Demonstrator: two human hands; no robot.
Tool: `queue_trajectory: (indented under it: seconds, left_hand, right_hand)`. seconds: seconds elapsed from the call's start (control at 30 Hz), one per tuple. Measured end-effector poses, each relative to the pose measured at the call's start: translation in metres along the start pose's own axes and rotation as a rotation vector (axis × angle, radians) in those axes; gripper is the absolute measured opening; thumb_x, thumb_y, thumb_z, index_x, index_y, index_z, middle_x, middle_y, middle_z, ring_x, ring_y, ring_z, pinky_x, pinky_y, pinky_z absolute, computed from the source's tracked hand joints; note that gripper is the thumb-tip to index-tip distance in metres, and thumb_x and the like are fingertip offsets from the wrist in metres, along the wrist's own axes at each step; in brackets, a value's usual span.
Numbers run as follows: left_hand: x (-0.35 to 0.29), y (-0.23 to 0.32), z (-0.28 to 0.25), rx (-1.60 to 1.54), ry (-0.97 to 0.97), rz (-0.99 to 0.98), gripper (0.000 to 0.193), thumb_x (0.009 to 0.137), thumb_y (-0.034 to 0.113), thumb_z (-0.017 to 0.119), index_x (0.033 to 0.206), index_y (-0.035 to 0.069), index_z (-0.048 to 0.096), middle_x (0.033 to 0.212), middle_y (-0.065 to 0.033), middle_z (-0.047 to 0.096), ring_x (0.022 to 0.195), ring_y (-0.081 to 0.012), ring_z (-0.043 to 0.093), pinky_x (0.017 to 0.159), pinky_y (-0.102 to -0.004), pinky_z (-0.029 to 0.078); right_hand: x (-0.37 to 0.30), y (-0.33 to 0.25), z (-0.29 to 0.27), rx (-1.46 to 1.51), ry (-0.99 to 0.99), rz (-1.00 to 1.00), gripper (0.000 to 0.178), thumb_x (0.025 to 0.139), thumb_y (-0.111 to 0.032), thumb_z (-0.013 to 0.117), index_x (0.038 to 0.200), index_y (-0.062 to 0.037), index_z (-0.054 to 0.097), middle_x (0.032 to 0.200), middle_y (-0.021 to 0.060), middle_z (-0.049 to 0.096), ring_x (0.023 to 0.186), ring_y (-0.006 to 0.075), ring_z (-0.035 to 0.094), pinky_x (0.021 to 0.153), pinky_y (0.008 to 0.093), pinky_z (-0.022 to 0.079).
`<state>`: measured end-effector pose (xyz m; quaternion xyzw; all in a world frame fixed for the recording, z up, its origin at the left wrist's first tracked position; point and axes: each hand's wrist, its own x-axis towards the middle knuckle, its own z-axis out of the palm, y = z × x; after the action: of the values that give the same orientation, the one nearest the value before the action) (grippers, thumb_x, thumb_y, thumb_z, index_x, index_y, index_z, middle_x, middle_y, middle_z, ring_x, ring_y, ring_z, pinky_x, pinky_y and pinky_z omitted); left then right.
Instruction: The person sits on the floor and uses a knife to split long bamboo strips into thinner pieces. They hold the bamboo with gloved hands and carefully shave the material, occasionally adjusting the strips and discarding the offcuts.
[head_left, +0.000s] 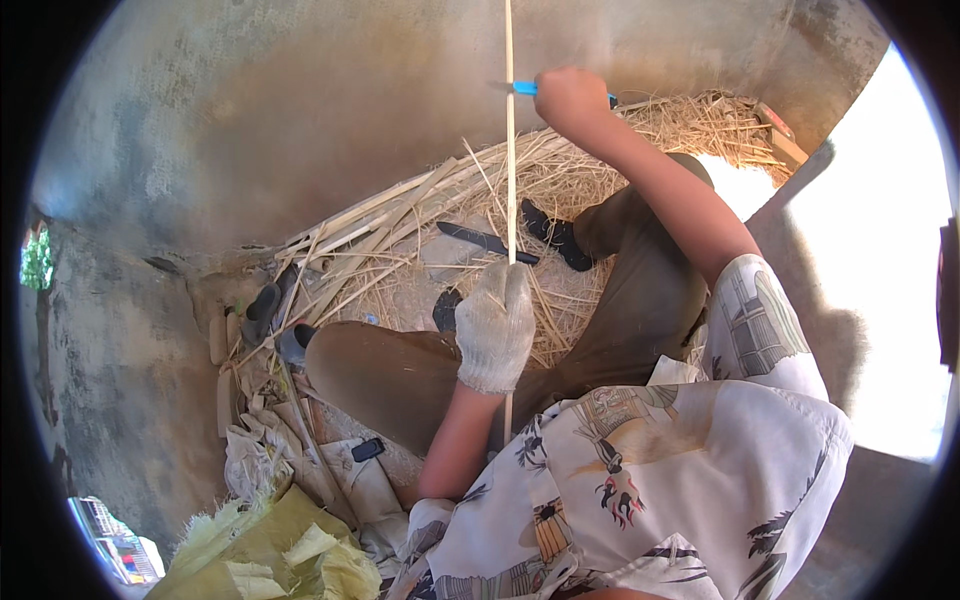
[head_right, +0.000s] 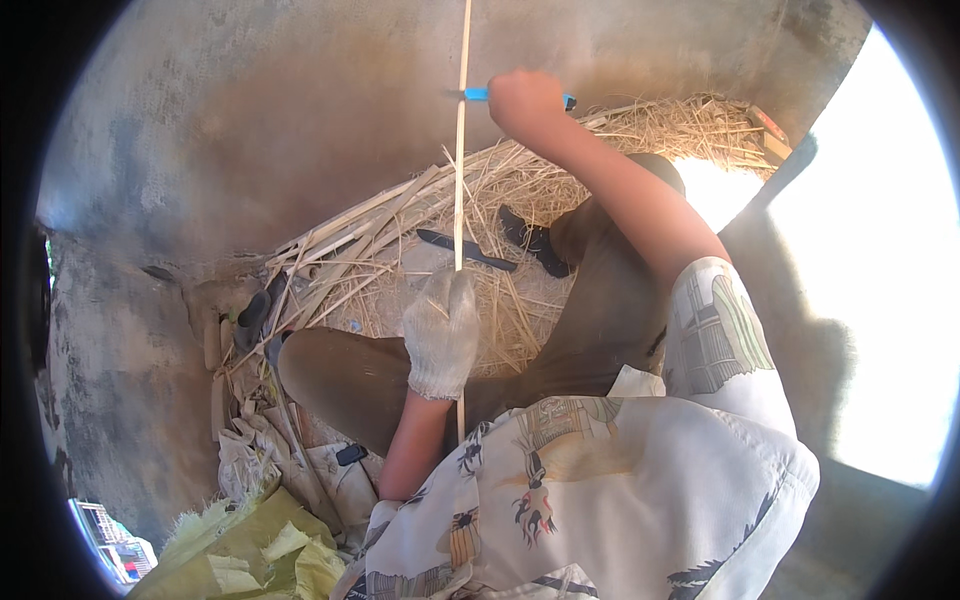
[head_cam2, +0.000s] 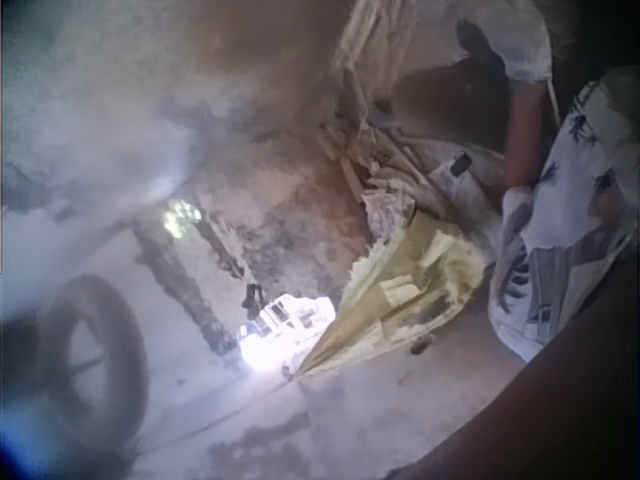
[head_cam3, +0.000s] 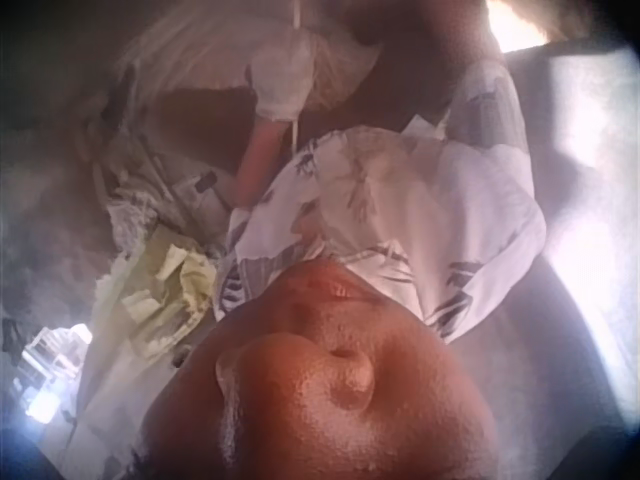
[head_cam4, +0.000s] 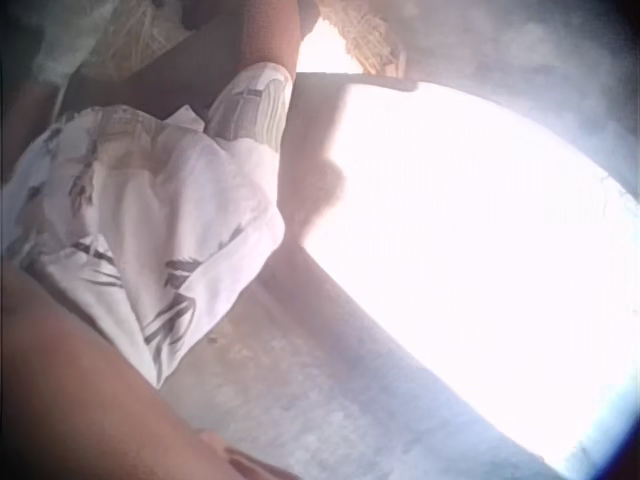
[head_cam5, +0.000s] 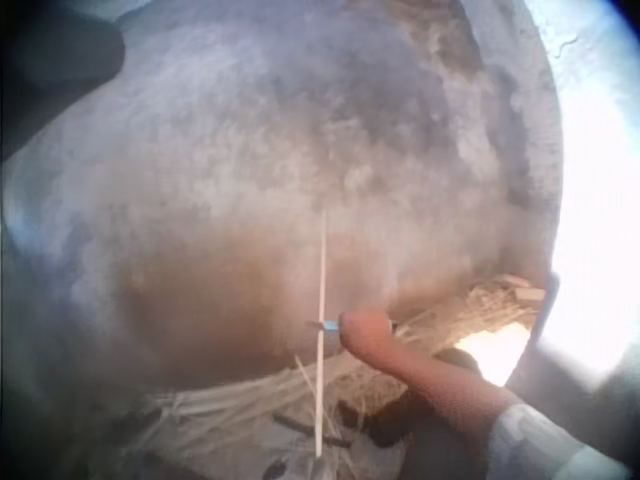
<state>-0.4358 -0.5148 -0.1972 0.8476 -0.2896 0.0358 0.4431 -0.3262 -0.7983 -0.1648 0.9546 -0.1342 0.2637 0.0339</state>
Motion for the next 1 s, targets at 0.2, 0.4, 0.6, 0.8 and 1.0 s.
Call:
queue_trajectory:
  seconds: [0.2,0.4,0.6,0.8,1.0]
  left_hand:
    - [0.0,-0.007,-0.008,-0.063,0.108,0.026,0.02,0.098,0.02,0.058,0.098,0.002,0.065,0.075,-0.0202,0.065,0.069,-0.0395,0.066,0.059,-0.0444,0.05]
    - [-0.01,0.011,-0.012,-0.056,0.026,0.003,0.018,0.097,0.02,0.059,0.099,0.003,0.065,0.073,-0.02,0.065,0.068,-0.0395,0.066,0.059,-0.044,0.05]
    - [-0.011,-0.001,-0.008,-0.107,0.016,0.069,0.02,0.098,0.022,0.057,0.095,0.004,0.065,0.074,-0.0206,0.064,0.068,-0.0386,0.066,0.06,-0.0448,0.049]
    - [-0.004,-0.018,-0.008,-0.573,-0.093,-0.295,0.022,0.098,0.022,0.058,0.087,0.003,0.061,0.063,-0.0073,0.057,0.052,-0.0182,0.056,0.05,-0.0342,0.044]
    - [-0.001,-0.001,-0.021,-0.944,-0.092,-0.523,0.017,0.095,0.021,0.066,0.096,0.005,0.064,0.067,0.0029,0.053,0.051,-0.0039,0.048,0.044,-0.0208,0.04]
  right_hand:
    - [-0.058,-0.048,-0.023,0.0,-0.098,-0.326,0.014,0.081,-0.013,0.06,0.074,-0.0073,0.072,0.075,0.0144,0.07,0.068,0.0317,0.071,0.058,0.0427,0.056]
    - [0.064,0.029,-0.041,-0.162,0.094,0.009,0.016,0.083,-0.013,0.058,0.079,-0.0067,0.073,0.078,0.0144,0.071,0.07,0.0329,0.071,0.059,0.044,0.055]
    - [0.084,0.04,-0.039,-0.111,0.099,0.157,0.018,0.083,-0.014,0.056,0.077,-0.0079,0.073,0.074,0.015,0.07,0.068,0.0345,0.07,0.06,0.0443,0.055]
    - [-0.053,-0.041,-0.034,0.088,-0.052,-0.101,0.011,0.079,-0.017,0.061,0.077,-0.0097,0.069,0.07,0.0124,0.068,0.062,0.0329,0.067,0.058,0.0452,0.053]
    - [-0.129,-0.081,-0.039,0.296,0.093,-0.34,0.007,0.078,-0.017,0.069,0.079,-0.0114,0.064,0.066,0.0071,0.065,0.056,0.0281,0.064,0.05,0.039,0.05]
